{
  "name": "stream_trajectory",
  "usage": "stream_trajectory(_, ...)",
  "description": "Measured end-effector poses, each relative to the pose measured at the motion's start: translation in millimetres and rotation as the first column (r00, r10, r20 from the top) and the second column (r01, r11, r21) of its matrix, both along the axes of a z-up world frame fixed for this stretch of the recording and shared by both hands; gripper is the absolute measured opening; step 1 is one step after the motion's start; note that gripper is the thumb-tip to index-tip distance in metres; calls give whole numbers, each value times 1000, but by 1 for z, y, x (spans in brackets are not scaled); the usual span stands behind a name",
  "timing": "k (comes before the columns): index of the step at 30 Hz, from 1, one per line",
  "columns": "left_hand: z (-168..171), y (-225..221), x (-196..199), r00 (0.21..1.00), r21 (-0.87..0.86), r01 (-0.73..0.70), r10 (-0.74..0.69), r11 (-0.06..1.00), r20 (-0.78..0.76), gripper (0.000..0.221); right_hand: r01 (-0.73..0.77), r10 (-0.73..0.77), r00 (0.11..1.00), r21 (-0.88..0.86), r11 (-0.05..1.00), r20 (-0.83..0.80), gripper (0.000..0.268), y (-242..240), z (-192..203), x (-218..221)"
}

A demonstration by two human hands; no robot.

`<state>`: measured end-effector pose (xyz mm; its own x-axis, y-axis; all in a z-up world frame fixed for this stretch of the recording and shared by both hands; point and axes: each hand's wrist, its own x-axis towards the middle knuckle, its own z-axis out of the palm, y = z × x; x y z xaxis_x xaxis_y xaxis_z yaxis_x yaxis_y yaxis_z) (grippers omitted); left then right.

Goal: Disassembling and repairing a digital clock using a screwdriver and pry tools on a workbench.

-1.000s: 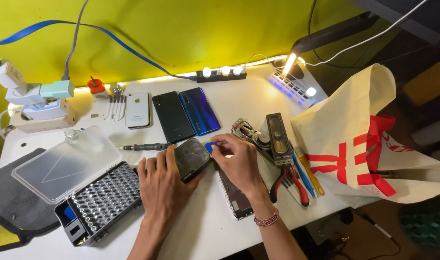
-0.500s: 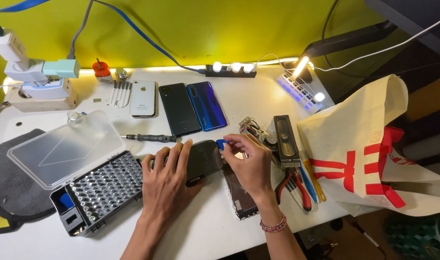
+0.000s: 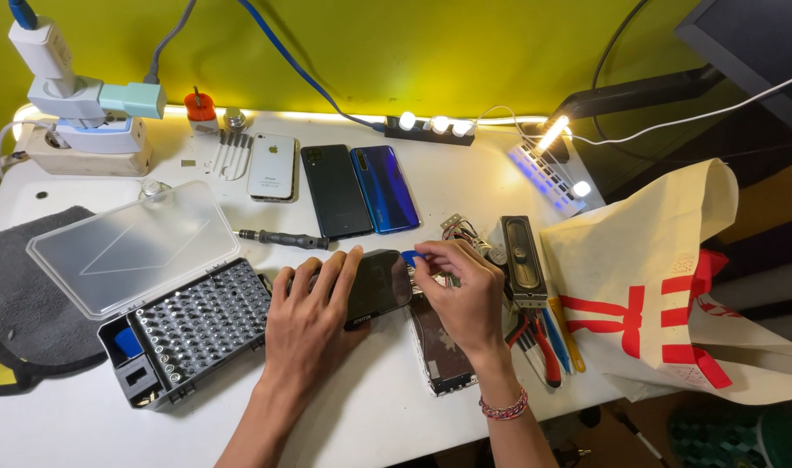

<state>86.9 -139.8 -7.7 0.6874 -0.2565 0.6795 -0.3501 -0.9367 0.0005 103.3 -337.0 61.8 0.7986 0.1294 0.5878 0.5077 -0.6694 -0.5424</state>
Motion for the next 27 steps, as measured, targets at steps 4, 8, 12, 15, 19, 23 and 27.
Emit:
stream_trajectory(4, 0, 0, 0, 1000, 5, -6, 6, 1000, 9, 102, 0, 5, 997, -65, 998, 79, 14, 1, 2, 0)
stream_trajectory(8, 2, 0, 0, 1000, -7, 1, -1, 1000, -2, 97, -24, 49, 989, -170, 985, 142, 17, 1, 6, 2)
stream_trajectory(12, 1, 0, 1, 1000, -32, 10, -11, 999, -15, 90, -52, 92, 980, -221, 974, 175, 17, 4, 9, 6)
stream_trajectory(15, -1, 0, 1, 1000, -20, 5, -5, 1000, -14, 91, -114, 135, 988, -248, 962, 72, 21, 3, 11, 10)
stream_trajectory(19, 0, 0, 2, 1000, -27, 0, -1, 1000, -21, 96, -114, 137, 986, -226, 967, 90, 20, 2, 12, 14)
stream_trajectory(23, 0, 0, 1, 1000, -28, -1, 0, 1000, -30, 102, -82, 105, 988, -191, 978, 112, 19, 1, 11, 10)
stream_trajectory(27, 0, 0, 1, 1000, -40, -4, 4, 999, 0, 94, -67, 111, 980, -256, 964, 163, 21, 0, 3, 9)
